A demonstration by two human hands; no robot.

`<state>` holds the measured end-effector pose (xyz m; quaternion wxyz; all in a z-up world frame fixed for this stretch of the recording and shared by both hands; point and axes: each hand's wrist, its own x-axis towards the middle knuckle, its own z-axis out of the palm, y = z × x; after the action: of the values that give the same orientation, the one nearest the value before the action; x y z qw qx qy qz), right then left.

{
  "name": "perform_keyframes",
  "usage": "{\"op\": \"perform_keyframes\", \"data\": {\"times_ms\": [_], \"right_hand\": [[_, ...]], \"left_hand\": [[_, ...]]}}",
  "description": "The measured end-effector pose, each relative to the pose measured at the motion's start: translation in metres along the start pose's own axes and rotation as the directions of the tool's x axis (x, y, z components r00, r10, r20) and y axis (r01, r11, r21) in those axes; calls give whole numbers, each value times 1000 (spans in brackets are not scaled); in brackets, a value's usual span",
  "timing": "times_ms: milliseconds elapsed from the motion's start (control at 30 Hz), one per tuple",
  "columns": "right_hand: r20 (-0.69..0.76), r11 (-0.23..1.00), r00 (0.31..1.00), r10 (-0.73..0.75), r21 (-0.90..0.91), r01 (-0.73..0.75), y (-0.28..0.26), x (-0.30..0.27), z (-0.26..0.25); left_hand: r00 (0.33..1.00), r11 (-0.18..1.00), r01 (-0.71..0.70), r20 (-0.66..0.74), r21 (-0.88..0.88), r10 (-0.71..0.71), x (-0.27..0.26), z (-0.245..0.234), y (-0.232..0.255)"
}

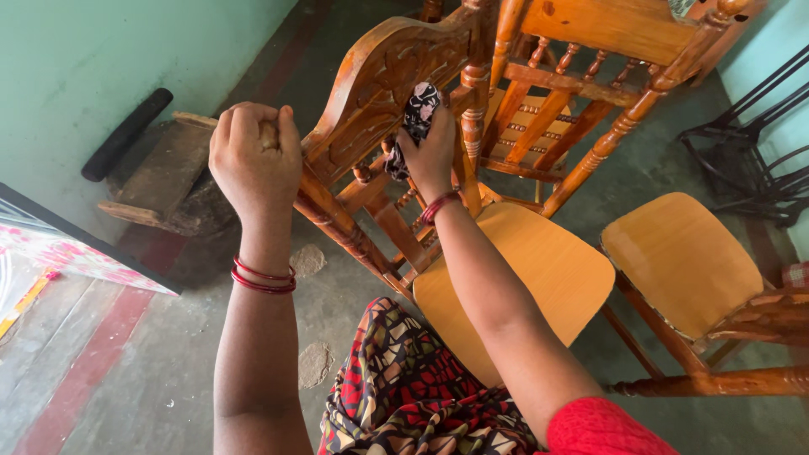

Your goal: The person wipes the backrest, seat, and legs of a wooden chair using a patterned cloth. They move between multiple chairs, cleaning the carved details and flat surfaces.

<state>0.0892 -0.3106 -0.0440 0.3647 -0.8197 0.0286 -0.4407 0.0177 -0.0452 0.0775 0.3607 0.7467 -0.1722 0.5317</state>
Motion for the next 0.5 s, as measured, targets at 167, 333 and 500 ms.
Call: {"op": "perform_keyframes", "data": {"times_ms": [167, 333, 500], "right_hand": [[-27, 991, 991, -134, 14, 134, 7, 20, -1], [125, 943, 977, 171, 266, -199, 56, 59, -1], [-75, 997, 994, 83, 5, -83, 46, 34, 32]], "left_hand": [[999, 999, -9, 35, -40, 11, 5, 6, -3], [1000, 999, 8, 29, -42, -7, 10, 13, -9], [1000, 999, 9, 12, -34, -9, 9, 16, -6]]}}
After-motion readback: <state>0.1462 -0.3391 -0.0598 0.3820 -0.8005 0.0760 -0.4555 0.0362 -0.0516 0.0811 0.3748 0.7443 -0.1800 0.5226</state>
